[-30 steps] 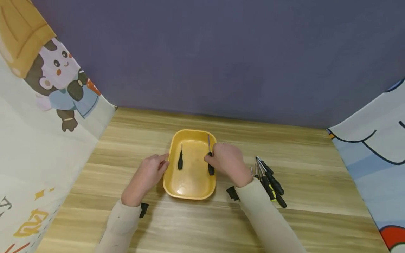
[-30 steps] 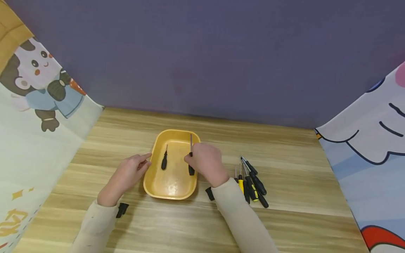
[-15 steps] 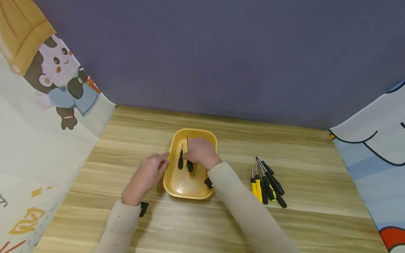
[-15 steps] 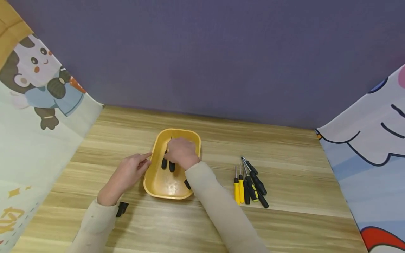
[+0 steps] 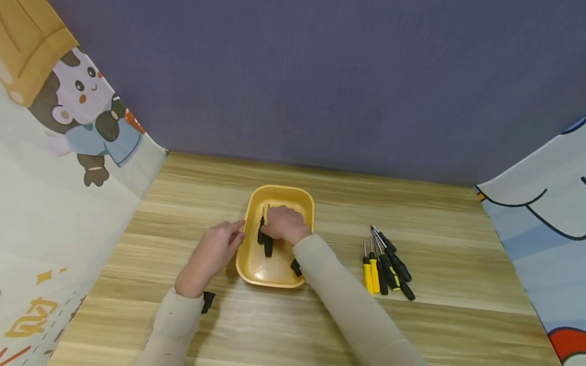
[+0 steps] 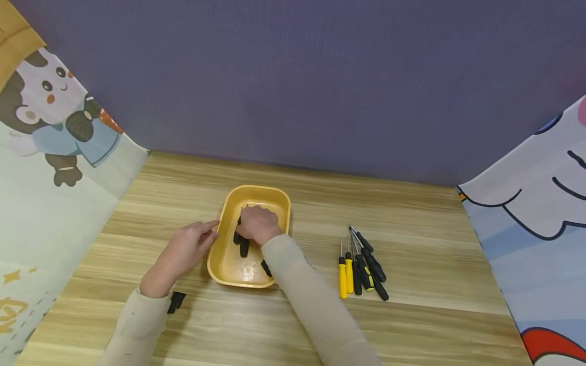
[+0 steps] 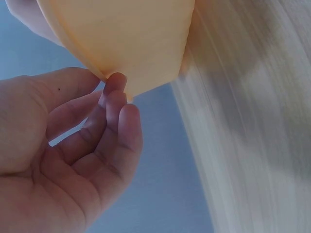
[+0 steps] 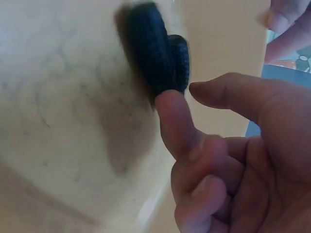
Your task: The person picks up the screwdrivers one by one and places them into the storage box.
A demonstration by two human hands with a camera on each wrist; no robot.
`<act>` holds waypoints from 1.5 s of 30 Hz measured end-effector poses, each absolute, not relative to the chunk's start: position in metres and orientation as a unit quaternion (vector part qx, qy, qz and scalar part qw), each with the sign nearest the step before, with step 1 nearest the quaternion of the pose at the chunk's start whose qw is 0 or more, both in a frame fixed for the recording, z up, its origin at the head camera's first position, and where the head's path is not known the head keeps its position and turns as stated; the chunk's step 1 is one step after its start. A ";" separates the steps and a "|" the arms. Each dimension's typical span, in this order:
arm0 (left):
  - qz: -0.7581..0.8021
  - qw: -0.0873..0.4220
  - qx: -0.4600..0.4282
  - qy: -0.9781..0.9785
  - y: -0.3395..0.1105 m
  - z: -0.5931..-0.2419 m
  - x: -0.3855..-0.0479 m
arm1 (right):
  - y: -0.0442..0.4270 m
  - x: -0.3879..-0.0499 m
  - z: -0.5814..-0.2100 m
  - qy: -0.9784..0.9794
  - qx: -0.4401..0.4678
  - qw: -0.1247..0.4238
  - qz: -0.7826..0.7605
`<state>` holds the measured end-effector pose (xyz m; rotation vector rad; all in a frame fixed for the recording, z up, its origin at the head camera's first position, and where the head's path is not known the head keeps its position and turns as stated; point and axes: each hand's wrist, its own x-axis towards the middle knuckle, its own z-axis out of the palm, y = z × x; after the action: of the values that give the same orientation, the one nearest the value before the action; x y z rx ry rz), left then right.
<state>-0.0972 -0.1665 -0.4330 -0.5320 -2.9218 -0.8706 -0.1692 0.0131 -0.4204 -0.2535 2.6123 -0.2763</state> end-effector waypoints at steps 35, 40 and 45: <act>-0.282 0.006 -0.143 -0.949 -0.166 -0.434 -0.094 | 0.115 -0.086 -0.361 0.982 -0.162 0.050 -0.083; -0.286 0.015 -0.153 -0.946 -0.163 -0.436 -0.095 | 0.151 -0.076 -0.375 0.984 -0.135 0.055 -0.099; -0.282 0.016 -0.154 -0.947 -0.156 -0.438 -0.094 | 0.193 -0.072 -0.391 0.983 -0.110 0.068 -0.127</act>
<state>-0.0938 -0.1564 -0.4379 -0.4781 -2.9443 -0.8783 -0.0717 0.1926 -0.3910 -0.3327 2.9628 -0.3826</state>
